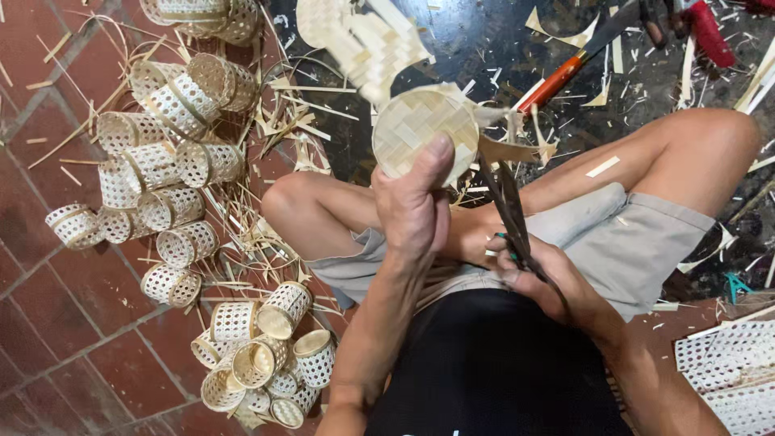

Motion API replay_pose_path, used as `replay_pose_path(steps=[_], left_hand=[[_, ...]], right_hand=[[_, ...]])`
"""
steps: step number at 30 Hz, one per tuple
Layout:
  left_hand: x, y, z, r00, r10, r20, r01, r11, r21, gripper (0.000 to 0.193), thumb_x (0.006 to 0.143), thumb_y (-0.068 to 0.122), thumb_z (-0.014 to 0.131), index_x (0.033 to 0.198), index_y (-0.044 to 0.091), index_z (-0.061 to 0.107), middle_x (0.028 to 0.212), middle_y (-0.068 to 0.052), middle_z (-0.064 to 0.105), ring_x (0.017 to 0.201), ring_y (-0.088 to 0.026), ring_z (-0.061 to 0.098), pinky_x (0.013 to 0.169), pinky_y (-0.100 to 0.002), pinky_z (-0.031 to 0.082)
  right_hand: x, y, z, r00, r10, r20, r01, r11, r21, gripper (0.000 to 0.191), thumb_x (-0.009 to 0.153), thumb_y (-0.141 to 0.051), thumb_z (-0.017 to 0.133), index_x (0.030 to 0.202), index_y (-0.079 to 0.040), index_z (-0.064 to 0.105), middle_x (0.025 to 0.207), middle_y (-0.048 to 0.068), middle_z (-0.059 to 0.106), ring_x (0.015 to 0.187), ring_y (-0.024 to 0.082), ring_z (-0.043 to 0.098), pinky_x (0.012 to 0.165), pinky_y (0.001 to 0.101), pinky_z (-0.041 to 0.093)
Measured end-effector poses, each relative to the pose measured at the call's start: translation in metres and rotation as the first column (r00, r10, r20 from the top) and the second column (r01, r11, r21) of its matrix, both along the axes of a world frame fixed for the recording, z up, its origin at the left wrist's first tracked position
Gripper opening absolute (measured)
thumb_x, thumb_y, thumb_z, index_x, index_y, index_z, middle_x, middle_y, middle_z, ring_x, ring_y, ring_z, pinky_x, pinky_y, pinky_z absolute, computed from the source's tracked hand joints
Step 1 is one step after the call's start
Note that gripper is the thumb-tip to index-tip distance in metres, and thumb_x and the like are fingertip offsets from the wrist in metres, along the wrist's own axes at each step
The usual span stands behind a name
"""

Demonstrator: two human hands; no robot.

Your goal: The person sits on the floor and uses shears to trim the edges of a woven bamboo base. They then attach a bamboo strip to the rim of a small basket and continue weaving the sides.

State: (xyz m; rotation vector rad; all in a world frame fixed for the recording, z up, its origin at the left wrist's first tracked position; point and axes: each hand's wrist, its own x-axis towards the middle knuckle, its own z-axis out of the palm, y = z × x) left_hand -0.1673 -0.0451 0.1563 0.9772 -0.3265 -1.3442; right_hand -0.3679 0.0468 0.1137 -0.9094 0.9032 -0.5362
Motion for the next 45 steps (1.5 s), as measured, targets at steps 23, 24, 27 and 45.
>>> replay_pose_path(steps=[23, 24, 27, 45], left_hand=[[-0.015, 0.034, 0.006, 0.994, -0.084, -0.070, 0.079, 0.995, -0.067, 0.034, 0.099, 0.002, 0.075, 0.130, -0.007, 0.065, 0.112, -0.012, 0.073, 0.096, -0.015, 0.068, 0.085, -0.026, 0.054], [-0.013, 0.035, 0.008, 0.993, -0.104, -0.064, 0.100, 0.993, -0.060, 0.034, 0.098, 0.002, 0.074, 0.129, -0.007, 0.064, 0.115, -0.012, 0.073, 0.098, -0.015, 0.069, 0.087, -0.027, 0.055], [-0.010, 0.036, 0.014, 0.985, -0.157, -0.077, 0.150, 0.985, -0.089, 0.030, 0.101, 0.001, 0.075, 0.127, -0.010, 0.064, 0.107, -0.012, 0.072, 0.093, -0.013, 0.066, 0.083, -0.026, 0.054], [0.014, 0.041, 0.043, 0.879, -0.472, 0.063, 0.468, 0.881, 0.070, 0.035, 0.096, 0.006, 0.076, 0.126, -0.009, 0.066, 0.110, -0.016, 0.075, 0.096, -0.020, 0.073, 0.088, -0.035, 0.061]], right_hand=[[0.029, -0.033, 0.020, 0.982, -0.160, -0.097, 0.132, 0.959, -0.251, 0.016, 0.082, -0.005, 0.052, 0.097, -0.001, 0.053, 0.091, 0.000, 0.053, 0.083, 0.013, 0.053, 0.073, 0.0300, 0.045], [0.027, -0.031, 0.023, 0.985, -0.165, -0.050, 0.163, 0.986, -0.042, 0.018, 0.080, -0.004, 0.053, 0.097, -0.001, 0.052, 0.086, 0.000, 0.048, 0.075, 0.013, 0.047, 0.064, 0.0302, 0.041], [0.019, -0.032, 0.028, 0.989, -0.105, -0.101, 0.097, 0.992, -0.083, 0.021, 0.078, -0.005, 0.058, 0.098, -0.002, 0.053, 0.081, 0.000, 0.043, 0.071, 0.012, 0.042, 0.064, 0.0280, 0.038], [-0.006, -0.044, 0.046, 0.983, 0.039, -0.179, -0.080, 0.971, -0.227, 0.038, 0.081, -0.008, 0.056, 0.119, 0.001, 0.058, 0.073, 0.000, 0.047, 0.067, 0.010, 0.044, 0.060, 0.0269, 0.040]])
